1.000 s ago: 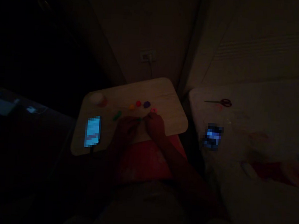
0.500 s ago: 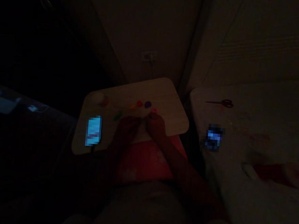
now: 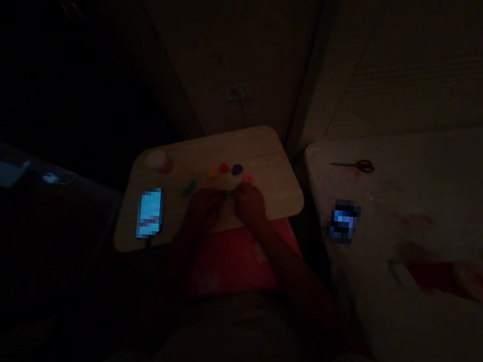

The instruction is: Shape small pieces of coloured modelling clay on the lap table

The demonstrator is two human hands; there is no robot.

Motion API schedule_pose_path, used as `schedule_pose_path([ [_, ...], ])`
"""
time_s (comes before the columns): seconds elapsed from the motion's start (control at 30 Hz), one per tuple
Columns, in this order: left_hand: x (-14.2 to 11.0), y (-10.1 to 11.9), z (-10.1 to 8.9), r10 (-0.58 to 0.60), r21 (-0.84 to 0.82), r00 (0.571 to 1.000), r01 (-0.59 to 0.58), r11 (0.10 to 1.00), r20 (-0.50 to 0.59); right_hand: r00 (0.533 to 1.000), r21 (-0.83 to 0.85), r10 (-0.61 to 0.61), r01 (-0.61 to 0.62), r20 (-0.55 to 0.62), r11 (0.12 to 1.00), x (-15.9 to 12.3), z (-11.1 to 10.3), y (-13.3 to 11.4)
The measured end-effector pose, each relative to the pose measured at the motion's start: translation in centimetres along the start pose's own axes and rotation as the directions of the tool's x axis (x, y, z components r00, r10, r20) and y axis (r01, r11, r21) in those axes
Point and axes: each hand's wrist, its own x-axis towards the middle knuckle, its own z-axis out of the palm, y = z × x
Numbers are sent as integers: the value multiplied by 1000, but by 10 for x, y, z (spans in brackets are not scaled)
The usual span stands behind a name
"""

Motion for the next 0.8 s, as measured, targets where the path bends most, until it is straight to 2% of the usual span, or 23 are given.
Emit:
schedule_pose_path([
  [0.27,-1,-2,1,-4,6,999,5,1000,-32,999,16,-8,9,-32,1000,0,3,2],
  [0.53,0,-1,-1,-4,0,1000,4,1000,-14,998,32,-37,39,-40,999,-1,0,1],
  [0.8,-1,-2,0,-4,-7,1000,4,1000,-20,1000,16,-23,23,-13,1000,0,1,2],
])
